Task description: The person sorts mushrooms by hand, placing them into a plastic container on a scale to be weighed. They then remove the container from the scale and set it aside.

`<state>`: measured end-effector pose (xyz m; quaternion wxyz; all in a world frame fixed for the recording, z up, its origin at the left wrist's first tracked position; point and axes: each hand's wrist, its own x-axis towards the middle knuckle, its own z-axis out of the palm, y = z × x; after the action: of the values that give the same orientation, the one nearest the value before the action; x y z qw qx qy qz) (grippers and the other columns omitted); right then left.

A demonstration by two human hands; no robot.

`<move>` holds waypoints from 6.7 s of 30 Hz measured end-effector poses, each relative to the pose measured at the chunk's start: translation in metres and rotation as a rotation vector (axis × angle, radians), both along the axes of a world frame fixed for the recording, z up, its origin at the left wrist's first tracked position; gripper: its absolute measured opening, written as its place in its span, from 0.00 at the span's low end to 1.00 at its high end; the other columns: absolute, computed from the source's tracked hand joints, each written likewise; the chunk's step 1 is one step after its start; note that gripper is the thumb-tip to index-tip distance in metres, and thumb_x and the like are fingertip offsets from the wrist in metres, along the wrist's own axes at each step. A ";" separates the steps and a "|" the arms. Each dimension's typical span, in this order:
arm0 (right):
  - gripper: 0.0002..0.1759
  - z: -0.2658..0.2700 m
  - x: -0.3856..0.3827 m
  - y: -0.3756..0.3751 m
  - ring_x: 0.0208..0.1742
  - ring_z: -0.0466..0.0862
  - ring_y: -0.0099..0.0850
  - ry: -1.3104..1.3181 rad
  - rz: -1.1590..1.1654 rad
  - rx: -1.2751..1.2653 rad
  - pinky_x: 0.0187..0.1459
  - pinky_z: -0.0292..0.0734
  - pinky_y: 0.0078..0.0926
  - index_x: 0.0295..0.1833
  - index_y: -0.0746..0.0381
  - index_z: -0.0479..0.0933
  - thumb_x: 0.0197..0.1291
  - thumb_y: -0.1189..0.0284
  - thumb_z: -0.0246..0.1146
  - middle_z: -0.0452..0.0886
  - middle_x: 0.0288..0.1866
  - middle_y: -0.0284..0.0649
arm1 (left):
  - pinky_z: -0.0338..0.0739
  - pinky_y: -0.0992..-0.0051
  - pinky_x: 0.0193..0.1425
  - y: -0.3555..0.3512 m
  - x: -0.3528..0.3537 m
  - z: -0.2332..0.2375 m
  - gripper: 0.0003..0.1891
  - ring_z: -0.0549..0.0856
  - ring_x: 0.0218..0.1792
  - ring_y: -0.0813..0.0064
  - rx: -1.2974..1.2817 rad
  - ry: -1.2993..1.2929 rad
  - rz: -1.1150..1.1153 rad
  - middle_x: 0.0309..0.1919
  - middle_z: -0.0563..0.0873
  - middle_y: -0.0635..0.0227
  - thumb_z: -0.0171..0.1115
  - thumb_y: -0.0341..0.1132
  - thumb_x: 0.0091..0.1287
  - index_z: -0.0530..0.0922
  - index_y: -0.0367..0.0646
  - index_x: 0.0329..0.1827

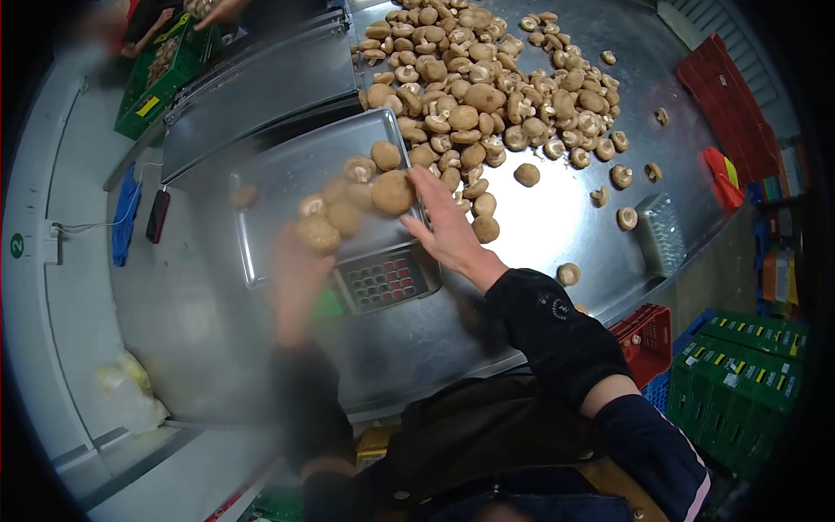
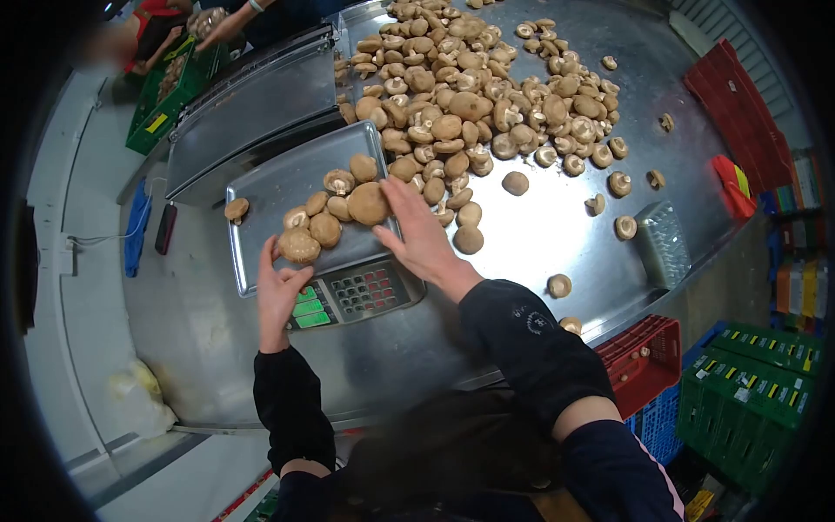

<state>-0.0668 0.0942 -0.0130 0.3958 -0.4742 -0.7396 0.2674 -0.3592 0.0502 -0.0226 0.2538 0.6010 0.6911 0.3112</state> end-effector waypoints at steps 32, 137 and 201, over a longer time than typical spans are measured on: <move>0.15 0.004 0.034 -0.044 0.54 0.82 0.44 0.168 -0.027 -0.132 0.55 0.76 0.33 0.57 0.64 0.76 0.64 0.81 0.59 0.80 0.53 0.46 | 0.74 0.77 0.63 0.018 -0.005 0.087 0.18 0.82 0.55 0.75 0.349 -0.367 0.186 0.56 0.82 0.61 0.59 0.28 0.73 0.75 0.36 0.65; 0.24 -0.111 0.662 0.275 0.54 0.84 0.39 -0.019 -0.861 0.042 0.57 0.75 0.37 0.64 0.60 0.74 0.66 0.62 0.63 0.84 0.53 0.46 | 0.50 0.59 0.80 0.034 0.399 -0.030 0.33 0.58 0.77 0.57 0.161 0.010 0.336 0.77 0.57 0.55 0.56 0.23 0.65 0.60 0.41 0.75; 0.37 -0.006 0.315 -0.108 0.77 0.63 0.50 -0.121 -0.313 -0.143 0.76 0.59 0.38 0.74 0.60 0.62 0.60 0.71 0.66 0.65 0.75 0.52 | 0.37 0.43 0.78 -0.092 0.337 -0.031 0.49 0.45 0.80 0.45 0.014 0.240 -0.512 0.77 0.55 0.48 0.75 0.44 0.55 0.56 0.34 0.75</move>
<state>0.2483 -0.0141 -0.0188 0.3526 -0.6258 -0.6582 0.2254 -0.0225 -0.0414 -0.0531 0.2362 0.7902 0.5399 0.1682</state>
